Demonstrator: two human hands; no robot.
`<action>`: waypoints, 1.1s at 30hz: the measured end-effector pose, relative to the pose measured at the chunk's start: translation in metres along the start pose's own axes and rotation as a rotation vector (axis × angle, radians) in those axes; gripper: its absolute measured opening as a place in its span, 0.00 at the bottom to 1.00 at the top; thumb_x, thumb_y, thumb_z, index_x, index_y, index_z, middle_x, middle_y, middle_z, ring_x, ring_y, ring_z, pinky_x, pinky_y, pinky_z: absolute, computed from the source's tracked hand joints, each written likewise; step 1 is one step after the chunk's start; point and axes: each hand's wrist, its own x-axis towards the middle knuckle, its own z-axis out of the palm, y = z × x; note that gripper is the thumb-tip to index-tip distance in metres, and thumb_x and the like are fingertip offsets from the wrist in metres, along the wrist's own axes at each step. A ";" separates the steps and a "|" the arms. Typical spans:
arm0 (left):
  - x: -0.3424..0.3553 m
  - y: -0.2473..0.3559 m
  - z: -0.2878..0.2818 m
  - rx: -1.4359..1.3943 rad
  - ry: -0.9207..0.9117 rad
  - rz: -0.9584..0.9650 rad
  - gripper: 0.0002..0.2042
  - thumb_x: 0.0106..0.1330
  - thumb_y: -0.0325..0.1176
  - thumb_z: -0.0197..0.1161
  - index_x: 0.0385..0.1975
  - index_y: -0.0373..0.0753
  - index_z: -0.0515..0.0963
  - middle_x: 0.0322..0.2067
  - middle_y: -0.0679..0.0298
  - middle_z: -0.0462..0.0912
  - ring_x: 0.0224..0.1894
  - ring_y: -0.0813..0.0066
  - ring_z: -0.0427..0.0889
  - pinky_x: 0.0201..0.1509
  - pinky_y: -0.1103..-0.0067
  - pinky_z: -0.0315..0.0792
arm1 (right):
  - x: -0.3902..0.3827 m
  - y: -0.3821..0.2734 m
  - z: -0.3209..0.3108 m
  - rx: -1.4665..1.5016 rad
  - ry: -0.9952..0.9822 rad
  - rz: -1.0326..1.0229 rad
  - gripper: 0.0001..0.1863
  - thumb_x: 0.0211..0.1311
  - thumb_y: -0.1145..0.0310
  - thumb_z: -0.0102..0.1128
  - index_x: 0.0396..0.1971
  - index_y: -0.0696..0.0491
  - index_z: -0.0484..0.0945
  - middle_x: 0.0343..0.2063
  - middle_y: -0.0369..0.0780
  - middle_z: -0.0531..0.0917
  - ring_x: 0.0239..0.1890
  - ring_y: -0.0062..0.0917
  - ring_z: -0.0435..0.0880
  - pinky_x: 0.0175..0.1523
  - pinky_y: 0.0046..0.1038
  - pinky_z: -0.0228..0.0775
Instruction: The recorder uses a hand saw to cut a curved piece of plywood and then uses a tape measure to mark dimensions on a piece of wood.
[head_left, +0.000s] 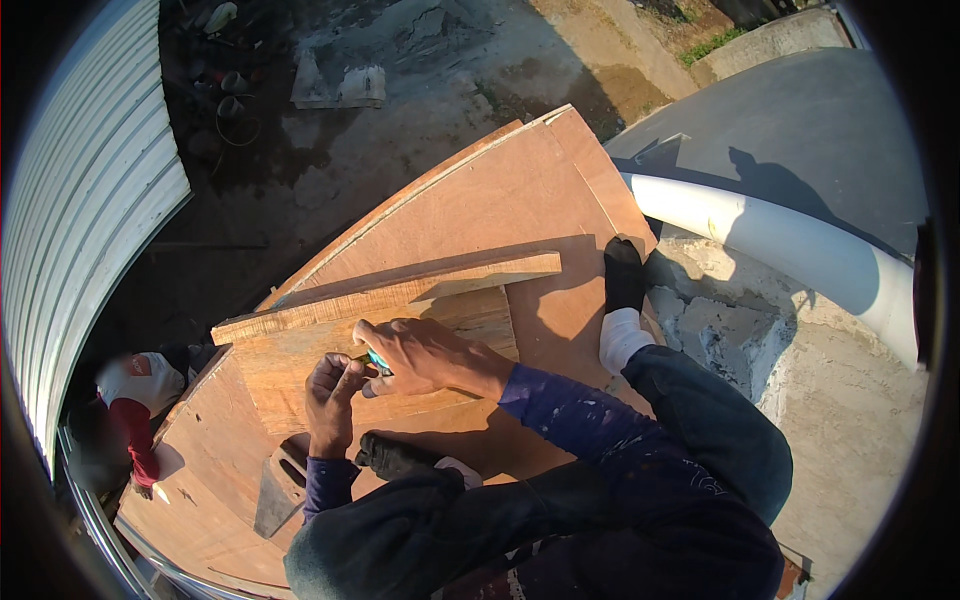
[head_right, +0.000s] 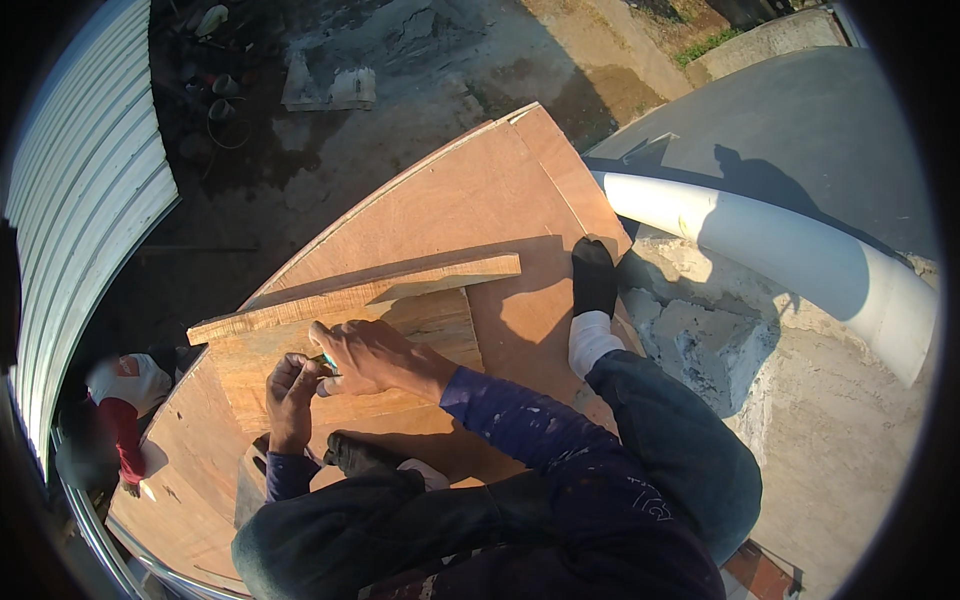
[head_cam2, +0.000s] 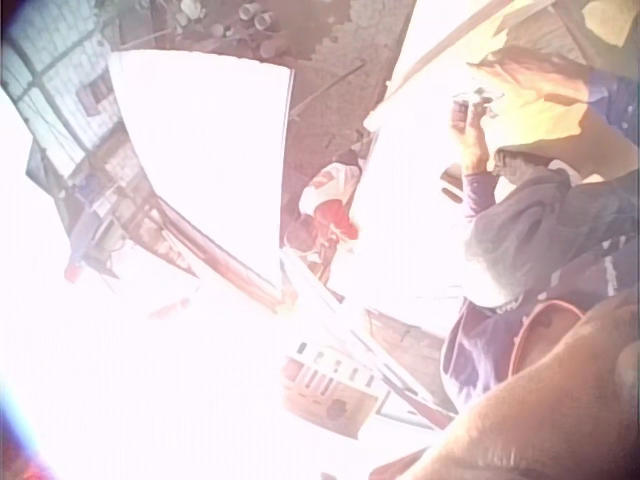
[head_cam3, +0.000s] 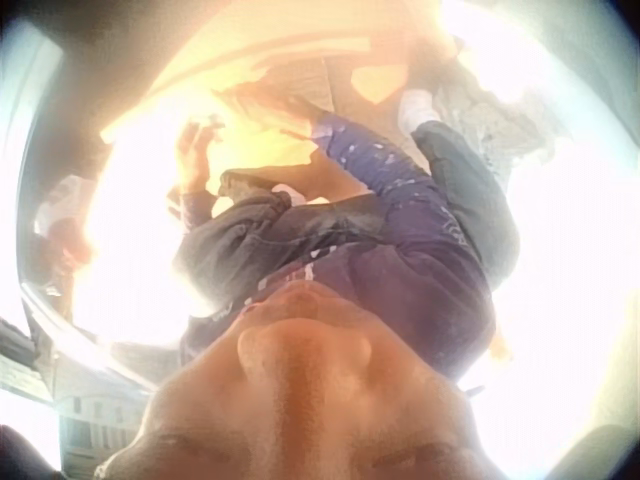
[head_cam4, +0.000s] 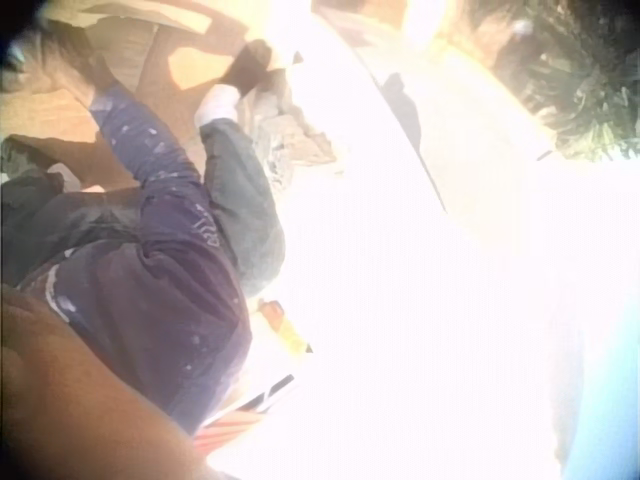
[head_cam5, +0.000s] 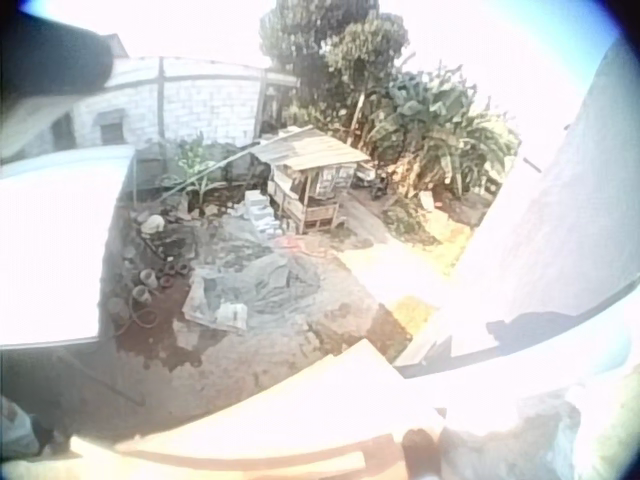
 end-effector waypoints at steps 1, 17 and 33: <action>-0.002 0.001 -0.006 0.000 0.026 -0.002 0.09 0.72 0.33 0.65 0.40 0.35 0.74 0.34 0.61 0.83 0.37 0.74 0.84 0.44 0.76 0.79 | 0.005 0.000 0.001 0.011 -0.016 -0.017 0.32 0.59 0.50 0.70 0.52 0.56 0.68 0.28 0.52 0.84 0.32 0.47 0.87 0.36 0.43 0.79; 0.003 -0.035 -0.105 0.142 0.618 0.109 0.14 0.76 0.43 0.59 0.39 0.35 0.75 0.33 0.63 0.83 0.37 0.77 0.85 0.37 0.81 0.76 | 0.017 0.009 0.013 -0.156 -0.238 0.396 0.14 0.68 0.59 0.58 0.43 0.53 0.84 0.34 0.53 0.86 0.41 0.52 0.84 0.46 0.49 0.75; 0.056 -0.020 -0.180 0.647 0.903 0.300 0.16 0.69 0.44 0.67 0.38 0.35 0.87 0.29 0.60 0.88 0.28 0.76 0.83 0.34 0.78 0.74 | 0.026 0.012 0.030 -0.246 -0.109 0.401 0.14 0.68 0.59 0.57 0.41 0.52 0.84 0.36 0.51 0.87 0.40 0.53 0.83 0.47 0.48 0.74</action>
